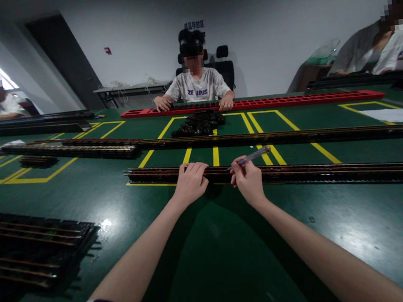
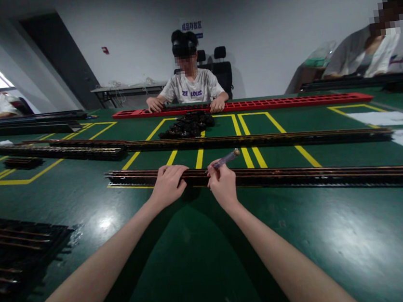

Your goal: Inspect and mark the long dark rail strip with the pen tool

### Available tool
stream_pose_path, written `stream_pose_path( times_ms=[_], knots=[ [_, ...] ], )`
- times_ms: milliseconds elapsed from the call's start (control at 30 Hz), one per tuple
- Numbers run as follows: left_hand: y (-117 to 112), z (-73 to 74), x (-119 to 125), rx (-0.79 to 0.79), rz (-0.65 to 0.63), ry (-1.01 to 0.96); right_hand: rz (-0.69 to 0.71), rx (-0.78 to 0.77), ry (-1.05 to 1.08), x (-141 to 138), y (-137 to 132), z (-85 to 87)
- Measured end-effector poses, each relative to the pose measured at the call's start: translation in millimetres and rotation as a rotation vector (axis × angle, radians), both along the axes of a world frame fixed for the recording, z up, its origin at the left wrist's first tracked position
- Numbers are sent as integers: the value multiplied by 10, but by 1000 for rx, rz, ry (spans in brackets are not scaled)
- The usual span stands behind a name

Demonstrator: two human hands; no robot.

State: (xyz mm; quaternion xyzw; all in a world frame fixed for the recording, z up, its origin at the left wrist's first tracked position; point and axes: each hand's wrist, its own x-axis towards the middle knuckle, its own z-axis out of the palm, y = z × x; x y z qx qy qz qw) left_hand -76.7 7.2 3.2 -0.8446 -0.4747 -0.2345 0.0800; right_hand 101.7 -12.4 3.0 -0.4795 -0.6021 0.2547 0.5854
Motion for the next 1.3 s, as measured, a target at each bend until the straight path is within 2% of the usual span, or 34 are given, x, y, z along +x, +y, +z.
stream_pose_path(
  times_ms=[700, 900, 1300],
  knots=[
    [0, 2, -6, -1, 6, 54, 48, -15, 28, -27, 7, -1],
    [3, 12, -9, -25, 5, 41, 0, 9, 38, -22, -9, 11],
    [14, 10, -32, -51, -26, 37, 0, -30, 34, 1, -3, 8]
  ],
)
